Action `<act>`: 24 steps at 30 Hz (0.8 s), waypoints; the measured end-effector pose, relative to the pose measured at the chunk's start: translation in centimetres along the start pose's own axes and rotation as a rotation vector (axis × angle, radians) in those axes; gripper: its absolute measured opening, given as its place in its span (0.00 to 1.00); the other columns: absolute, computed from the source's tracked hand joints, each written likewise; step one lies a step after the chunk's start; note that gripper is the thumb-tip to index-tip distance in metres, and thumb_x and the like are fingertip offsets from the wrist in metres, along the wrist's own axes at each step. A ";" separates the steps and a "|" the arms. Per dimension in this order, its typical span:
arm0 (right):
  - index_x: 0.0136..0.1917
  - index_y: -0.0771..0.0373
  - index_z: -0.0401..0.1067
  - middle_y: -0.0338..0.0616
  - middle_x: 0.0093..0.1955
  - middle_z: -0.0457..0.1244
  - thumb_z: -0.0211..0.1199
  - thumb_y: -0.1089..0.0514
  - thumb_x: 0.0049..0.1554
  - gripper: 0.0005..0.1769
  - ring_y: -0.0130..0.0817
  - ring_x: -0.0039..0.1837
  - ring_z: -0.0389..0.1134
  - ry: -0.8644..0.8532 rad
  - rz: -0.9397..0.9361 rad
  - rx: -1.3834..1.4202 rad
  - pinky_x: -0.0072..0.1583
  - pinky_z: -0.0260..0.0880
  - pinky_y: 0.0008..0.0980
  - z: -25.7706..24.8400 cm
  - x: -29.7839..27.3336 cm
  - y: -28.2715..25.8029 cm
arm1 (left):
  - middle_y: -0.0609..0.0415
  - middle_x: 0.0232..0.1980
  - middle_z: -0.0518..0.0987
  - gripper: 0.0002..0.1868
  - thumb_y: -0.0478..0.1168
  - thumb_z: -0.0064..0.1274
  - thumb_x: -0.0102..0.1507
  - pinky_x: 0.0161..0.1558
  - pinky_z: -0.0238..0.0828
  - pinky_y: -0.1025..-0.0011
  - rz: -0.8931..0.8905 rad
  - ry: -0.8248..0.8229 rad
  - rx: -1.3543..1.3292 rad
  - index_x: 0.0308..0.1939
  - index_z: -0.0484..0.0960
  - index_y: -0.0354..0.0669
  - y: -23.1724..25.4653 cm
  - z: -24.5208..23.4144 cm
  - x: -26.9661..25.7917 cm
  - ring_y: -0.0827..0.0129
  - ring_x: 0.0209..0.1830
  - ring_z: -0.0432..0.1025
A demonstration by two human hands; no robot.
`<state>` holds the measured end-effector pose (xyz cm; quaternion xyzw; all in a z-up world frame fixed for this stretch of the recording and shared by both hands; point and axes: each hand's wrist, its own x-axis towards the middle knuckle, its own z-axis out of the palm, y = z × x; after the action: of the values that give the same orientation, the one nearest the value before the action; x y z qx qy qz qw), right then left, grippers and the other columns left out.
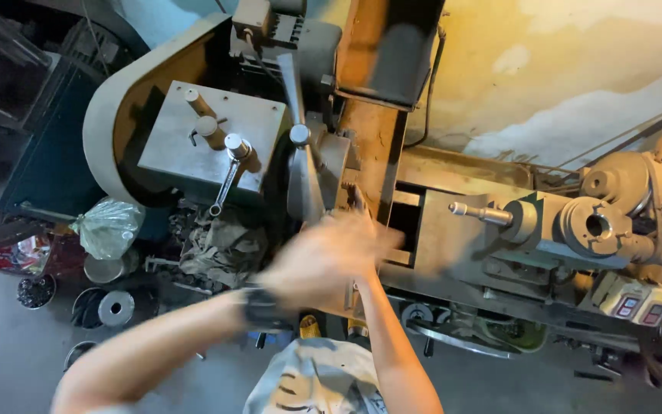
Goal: The person operates a metal lathe, using a wrench to tighten the chuck and a dial indicator to measure runout. They wipe the chuck with a cloth and repeatedly rotate the chuck while monitoring the indicator to check alignment.
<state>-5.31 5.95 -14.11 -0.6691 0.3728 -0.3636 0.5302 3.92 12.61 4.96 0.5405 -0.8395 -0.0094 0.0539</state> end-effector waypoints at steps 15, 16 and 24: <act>0.71 0.68 0.64 0.57 0.68 0.64 0.76 0.48 0.49 0.43 0.47 0.71 0.65 0.053 -0.094 -0.177 0.69 0.64 0.42 -0.6 1.1 -1.3 | 0.47 0.34 0.82 0.16 0.45 0.49 0.65 0.29 0.74 0.55 -0.333 0.216 -0.028 0.54 0.81 0.47 -5.6 4.3 15.7 0.55 0.31 0.78; 0.70 0.68 0.65 0.56 0.67 0.65 0.77 0.48 0.48 0.43 0.46 0.70 0.65 0.055 -0.107 -0.155 0.69 0.65 0.41 -0.7 1.1 -1.2 | 0.48 0.40 0.81 0.21 0.46 0.50 0.64 0.39 0.73 0.58 -0.166 0.312 0.120 0.60 0.79 0.44 -2.1 4.1 11.0 0.57 0.38 0.77; 0.67 0.68 0.68 0.52 0.64 0.67 0.81 0.50 0.45 0.42 0.42 0.67 0.69 0.047 -0.161 -0.092 0.67 0.68 0.38 -1.4 1.9 -0.9 | 0.41 0.50 0.78 0.09 0.32 0.35 0.83 0.51 0.72 0.58 -0.455 0.707 -0.035 0.65 0.70 0.40 -17.9 0.7 -8.7 0.50 0.49 0.74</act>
<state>-5.53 3.80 -12.80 -0.7117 0.3465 -0.4032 0.4591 23.65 13.01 2.29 0.6811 -0.6282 0.1510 0.3445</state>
